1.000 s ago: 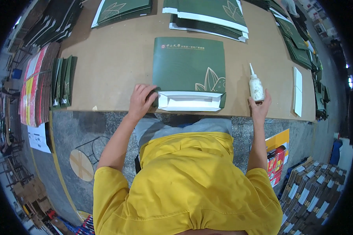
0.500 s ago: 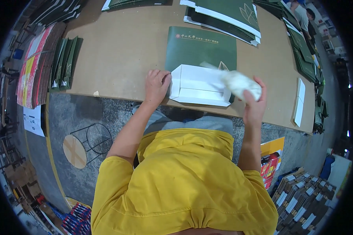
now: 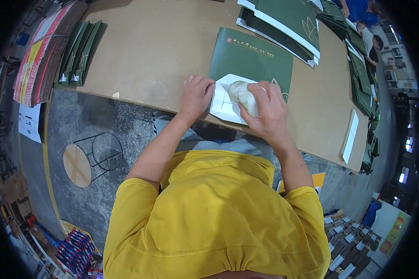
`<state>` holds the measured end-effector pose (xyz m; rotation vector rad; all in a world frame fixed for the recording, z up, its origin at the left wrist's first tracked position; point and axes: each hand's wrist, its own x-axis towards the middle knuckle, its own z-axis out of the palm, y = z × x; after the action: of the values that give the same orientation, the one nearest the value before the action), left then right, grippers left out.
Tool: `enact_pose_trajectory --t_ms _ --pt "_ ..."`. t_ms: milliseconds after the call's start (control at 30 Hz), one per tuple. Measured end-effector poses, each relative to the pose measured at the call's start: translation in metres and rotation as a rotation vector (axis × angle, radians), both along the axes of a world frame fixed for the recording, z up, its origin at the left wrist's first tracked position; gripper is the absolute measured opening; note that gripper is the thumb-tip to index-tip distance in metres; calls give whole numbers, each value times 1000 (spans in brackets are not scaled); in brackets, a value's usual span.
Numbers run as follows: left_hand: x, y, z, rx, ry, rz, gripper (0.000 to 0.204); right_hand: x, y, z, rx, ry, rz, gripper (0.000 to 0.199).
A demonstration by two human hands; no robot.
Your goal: Applying glue to paper packaging components and folding them at a workstation.
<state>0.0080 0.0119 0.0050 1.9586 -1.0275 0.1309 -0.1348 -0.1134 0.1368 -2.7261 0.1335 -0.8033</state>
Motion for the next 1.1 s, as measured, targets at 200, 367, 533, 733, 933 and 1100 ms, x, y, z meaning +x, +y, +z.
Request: enact_pose_trajectory --t_ms 200,367,533,733,933,1100 --pt "-1 -1 -1 8 25 2 8 0 1 -1 -17 29 -12 42" --pt "-2 -1 1 -1 -5 7 9 0 -2 -5 10 -4 -25 42" --pt "-2 -5 -3 -28 -25 -14 8 -18 -9 -2 172 -93 -92 43" --pt "6 2 -4 -21 -9 -18 7 -90 -39 27 491 -234 -504 47" --pt "8 -1 -3 26 -26 -14 8 -140 -53 20 326 -89 -625 47" --pt "6 -3 -3 16 -30 -26 8 -122 -51 3 195 -61 -593 42"
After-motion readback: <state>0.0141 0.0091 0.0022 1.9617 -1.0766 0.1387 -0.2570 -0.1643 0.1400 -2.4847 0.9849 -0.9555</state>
